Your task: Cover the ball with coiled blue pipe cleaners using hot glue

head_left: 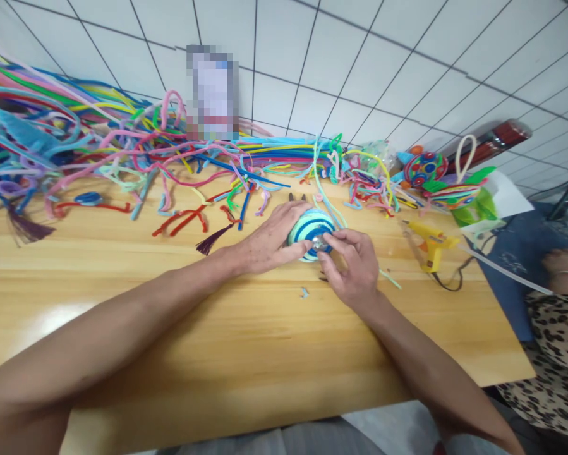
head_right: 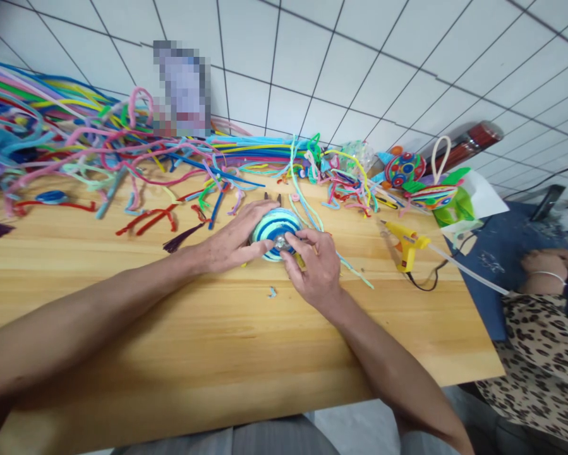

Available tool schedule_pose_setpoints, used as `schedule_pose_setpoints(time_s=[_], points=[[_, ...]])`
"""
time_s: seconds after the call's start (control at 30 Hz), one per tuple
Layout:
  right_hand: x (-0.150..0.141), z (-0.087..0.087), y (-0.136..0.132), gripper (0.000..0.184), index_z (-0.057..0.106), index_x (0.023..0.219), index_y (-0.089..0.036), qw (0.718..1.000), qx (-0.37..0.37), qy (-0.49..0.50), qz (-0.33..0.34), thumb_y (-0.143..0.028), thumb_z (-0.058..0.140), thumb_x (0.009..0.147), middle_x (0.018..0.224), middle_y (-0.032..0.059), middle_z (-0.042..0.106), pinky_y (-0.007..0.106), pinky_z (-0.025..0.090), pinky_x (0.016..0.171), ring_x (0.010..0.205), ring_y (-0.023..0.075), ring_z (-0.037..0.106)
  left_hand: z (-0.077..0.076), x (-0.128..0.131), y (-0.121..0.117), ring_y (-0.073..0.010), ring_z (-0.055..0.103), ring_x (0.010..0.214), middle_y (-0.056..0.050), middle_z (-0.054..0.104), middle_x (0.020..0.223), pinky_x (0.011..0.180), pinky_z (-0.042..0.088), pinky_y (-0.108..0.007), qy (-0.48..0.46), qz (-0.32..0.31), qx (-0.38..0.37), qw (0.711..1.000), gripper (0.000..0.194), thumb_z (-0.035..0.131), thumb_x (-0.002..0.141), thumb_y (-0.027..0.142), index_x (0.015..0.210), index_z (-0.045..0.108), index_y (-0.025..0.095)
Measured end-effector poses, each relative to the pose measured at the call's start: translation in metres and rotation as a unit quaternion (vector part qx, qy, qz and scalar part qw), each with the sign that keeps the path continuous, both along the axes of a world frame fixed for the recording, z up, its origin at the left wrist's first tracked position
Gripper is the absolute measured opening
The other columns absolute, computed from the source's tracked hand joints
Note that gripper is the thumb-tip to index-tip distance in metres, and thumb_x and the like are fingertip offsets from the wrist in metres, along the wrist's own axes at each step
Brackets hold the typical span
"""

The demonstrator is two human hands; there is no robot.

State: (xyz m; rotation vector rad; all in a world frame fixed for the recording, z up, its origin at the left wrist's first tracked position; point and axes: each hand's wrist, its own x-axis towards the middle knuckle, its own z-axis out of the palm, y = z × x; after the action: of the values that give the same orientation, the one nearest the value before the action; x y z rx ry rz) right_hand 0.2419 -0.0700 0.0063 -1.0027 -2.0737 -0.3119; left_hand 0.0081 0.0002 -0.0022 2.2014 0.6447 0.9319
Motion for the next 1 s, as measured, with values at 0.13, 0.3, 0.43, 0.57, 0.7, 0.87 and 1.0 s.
schedule_pose_setpoints(time_s=[0.13,0.3,0.43,0.57,0.7,0.87,1.0], points=[[0.002,-0.001,0.001,0.047,0.064,0.141,-0.026,1.0,-0.008,0.01,-0.001,-0.017,0.074,0.096,0.118,0.0115,0.07,0.043,0.063,0.088,0.105,0.0259,0.07,0.001,0.004,-0.004,-0.0357,0.047,0.154,-0.021,0.054,0.159,0.13,0.039,-0.063,-0.034,0.01,0.025,0.999,0.06,0.058,0.104,0.046,0.156,0.043,0.02],[0.002,-0.002,0.001,0.047,0.063,0.143,-0.027,1.0,-0.012,0.013,-0.002,-0.018,0.073,0.097,0.118,0.0108,0.07,0.043,0.062,0.089,0.105,0.0257,0.07,0.006,0.006,-0.011,-0.031,0.049,0.155,-0.018,0.056,0.157,0.128,0.043,-0.059,-0.033,0.01,0.072,0.997,0.033,0.052,0.109,0.034,0.14,0.057,0.024],[0.001,-0.003,0.001,0.049,0.063,0.144,-0.027,1.0,-0.015,0.025,0.002,-0.018,0.073,0.097,0.119,0.011,0.07,0.044,0.061,0.09,0.108,0.0265,0.07,0.005,0.006,-0.011,-0.0303,0.051,0.153,-0.017,0.054,0.159,0.126,0.046,-0.058,-0.005,0.008,0.091,0.996,0.027,0.051,0.11,0.029,0.133,0.063,0.024],[0.001,-0.005,0.001,0.053,0.06,0.147,-0.029,0.999,-0.02,0.028,0.0,-0.018,0.073,0.097,0.119,0.0106,0.071,0.045,0.061,0.091,0.108,0.027,0.07,0.0,0.006,-0.008,-0.0308,0.055,0.149,-0.02,0.058,0.153,0.123,0.05,-0.056,-0.006,0.018,0.151,0.988,0.027,0.052,0.109,0.024,0.133,0.064,0.021],[0.001,-0.005,0.0,0.056,0.057,0.151,-0.029,0.999,-0.025,0.029,-0.008,-0.02,0.072,0.098,0.12,0.0109,0.07,0.046,0.061,0.091,0.108,0.0274,0.07,-0.003,0.007,-0.007,-0.0309,0.057,0.147,-0.02,0.059,0.152,0.121,0.053,-0.056,-0.016,0.026,0.181,0.983,0.028,0.053,0.107,0.021,0.133,0.064,0.02],[0.002,-0.004,-0.001,0.057,0.055,0.152,-0.029,0.999,-0.026,0.015,-0.011,-0.021,0.071,0.099,0.121,0.0108,0.069,0.045,0.061,0.09,0.107,0.0265,0.069,-0.003,0.007,-0.006,-0.0317,0.057,0.146,-0.021,0.06,0.151,0.12,0.053,-0.057,-0.02,0.025,0.186,0.982,0.026,0.053,0.108,0.021,0.132,0.063,0.019],[0.003,-0.004,-0.001,0.053,0.057,0.149,-0.031,1.0,-0.023,-0.009,-0.011,-0.019,0.069,0.099,0.122,0.0107,0.068,0.044,0.061,0.09,0.107,0.0259,0.069,-0.003,0.006,-0.006,-0.0318,0.056,0.148,-0.02,0.059,0.152,0.12,0.052,-0.058,-0.01,0.027,0.178,0.984,0.027,0.052,0.108,0.022,0.133,0.063,0.02]])
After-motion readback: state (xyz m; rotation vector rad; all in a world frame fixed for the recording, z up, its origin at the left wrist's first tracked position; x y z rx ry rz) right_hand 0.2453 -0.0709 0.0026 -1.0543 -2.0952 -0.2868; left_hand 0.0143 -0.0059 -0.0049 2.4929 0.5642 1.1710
